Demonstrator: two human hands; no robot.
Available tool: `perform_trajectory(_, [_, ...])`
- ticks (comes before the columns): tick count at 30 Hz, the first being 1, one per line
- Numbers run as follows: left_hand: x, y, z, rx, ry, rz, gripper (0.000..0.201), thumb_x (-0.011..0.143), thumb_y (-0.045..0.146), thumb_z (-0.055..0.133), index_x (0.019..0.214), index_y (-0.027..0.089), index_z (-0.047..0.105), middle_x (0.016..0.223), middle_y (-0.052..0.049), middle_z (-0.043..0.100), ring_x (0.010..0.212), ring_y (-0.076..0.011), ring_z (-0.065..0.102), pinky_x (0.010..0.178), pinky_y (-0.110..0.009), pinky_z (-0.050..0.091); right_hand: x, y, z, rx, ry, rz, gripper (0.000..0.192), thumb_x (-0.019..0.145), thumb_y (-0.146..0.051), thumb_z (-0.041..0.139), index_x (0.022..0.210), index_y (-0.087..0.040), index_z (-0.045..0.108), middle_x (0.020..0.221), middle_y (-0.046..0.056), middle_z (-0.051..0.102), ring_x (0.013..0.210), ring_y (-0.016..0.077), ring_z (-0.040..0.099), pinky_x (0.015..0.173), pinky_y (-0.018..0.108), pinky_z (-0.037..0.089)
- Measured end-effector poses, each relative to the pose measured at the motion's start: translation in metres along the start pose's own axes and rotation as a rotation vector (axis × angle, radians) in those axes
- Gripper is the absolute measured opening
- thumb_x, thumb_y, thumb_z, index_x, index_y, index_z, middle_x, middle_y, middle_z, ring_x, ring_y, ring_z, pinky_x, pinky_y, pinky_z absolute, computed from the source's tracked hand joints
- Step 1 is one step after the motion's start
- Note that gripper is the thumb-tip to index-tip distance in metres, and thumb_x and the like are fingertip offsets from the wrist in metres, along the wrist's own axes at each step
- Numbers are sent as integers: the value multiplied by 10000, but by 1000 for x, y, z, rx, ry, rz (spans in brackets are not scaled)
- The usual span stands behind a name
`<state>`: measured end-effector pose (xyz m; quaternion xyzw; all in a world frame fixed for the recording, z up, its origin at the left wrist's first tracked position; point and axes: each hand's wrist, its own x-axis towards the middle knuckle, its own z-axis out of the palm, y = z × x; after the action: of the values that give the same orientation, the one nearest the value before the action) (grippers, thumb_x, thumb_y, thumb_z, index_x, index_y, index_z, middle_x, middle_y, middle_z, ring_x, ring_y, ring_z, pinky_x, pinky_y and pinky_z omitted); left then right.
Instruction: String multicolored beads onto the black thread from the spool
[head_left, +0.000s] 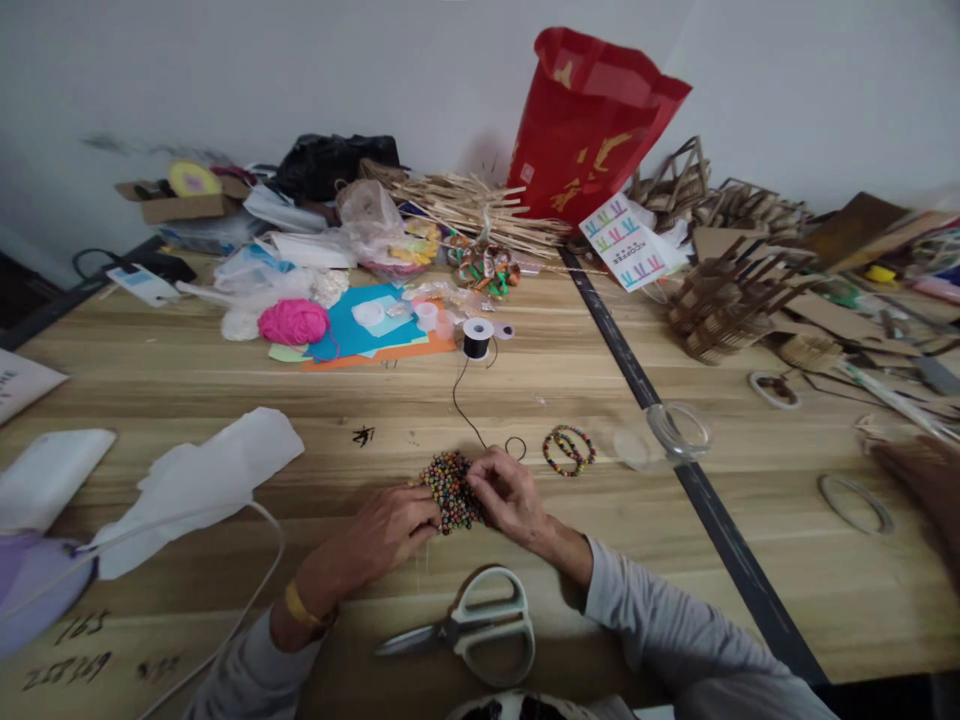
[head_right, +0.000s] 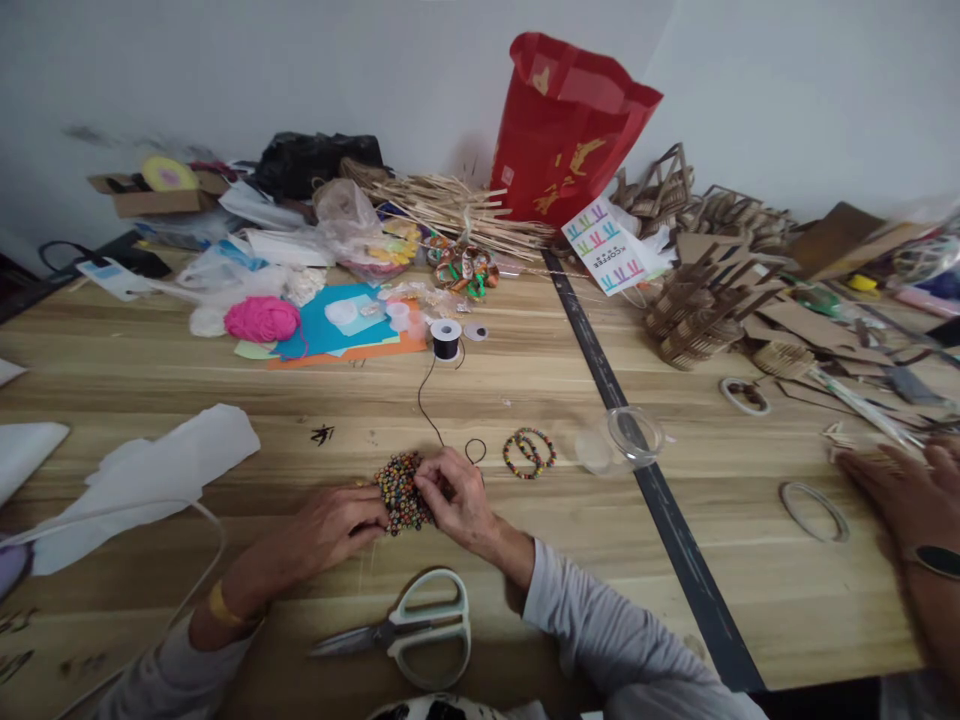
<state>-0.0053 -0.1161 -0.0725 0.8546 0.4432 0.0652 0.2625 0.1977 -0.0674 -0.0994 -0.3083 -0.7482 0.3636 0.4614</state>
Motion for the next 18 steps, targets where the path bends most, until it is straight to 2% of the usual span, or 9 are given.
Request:
perform_trajectory(4, [0, -4, 6, -13, 47, 21, 146, 884, 161, 468, 837, 175, 606, 887, -39, 635, 834, -191, 567, 750, -284, 376, 3, -4, -2, 85, 0, 62, 197, 877, -313, 540, 759, -160, 575, 694, 26, 541, 633, 126, 496, 564, 235, 399])
perform_trajectory(9, [5, -1, 2, -73, 90, 2, 173, 857, 154, 487, 768, 166, 635, 802, -38, 648, 750, -174, 567, 689, -262, 379, 7, 3, -8, 263, 27, 243, 260, 822, -406, 607, 742, -159, 588, 674, 12, 526, 594, 109, 465, 520, 214, 375])
perform_trajectory(14, [11, 3, -2, -307, 160, -72, 117, 780, 154, 561, 702, 153, 649, 655, -12, 617, 595, -124, 529, 580, -216, 376, 15, 13, -20, 507, -32, 457, 262, 737, -396, 698, 728, -162, 578, 535, -53, 442, 421, 51, 332, 387, 167, 245])
perform_trajectory(18, [12, 5, -3, -521, 221, -125, 110, 749, 161, 558, 705, 131, 654, 613, -10, 611, 546, -107, 514, 529, -193, 384, 21, 15, -25, 609, -36, 530, 301, 674, -406, 737, 710, -166, 558, 511, -64, 445, 358, 31, 289, 331, 152, 205])
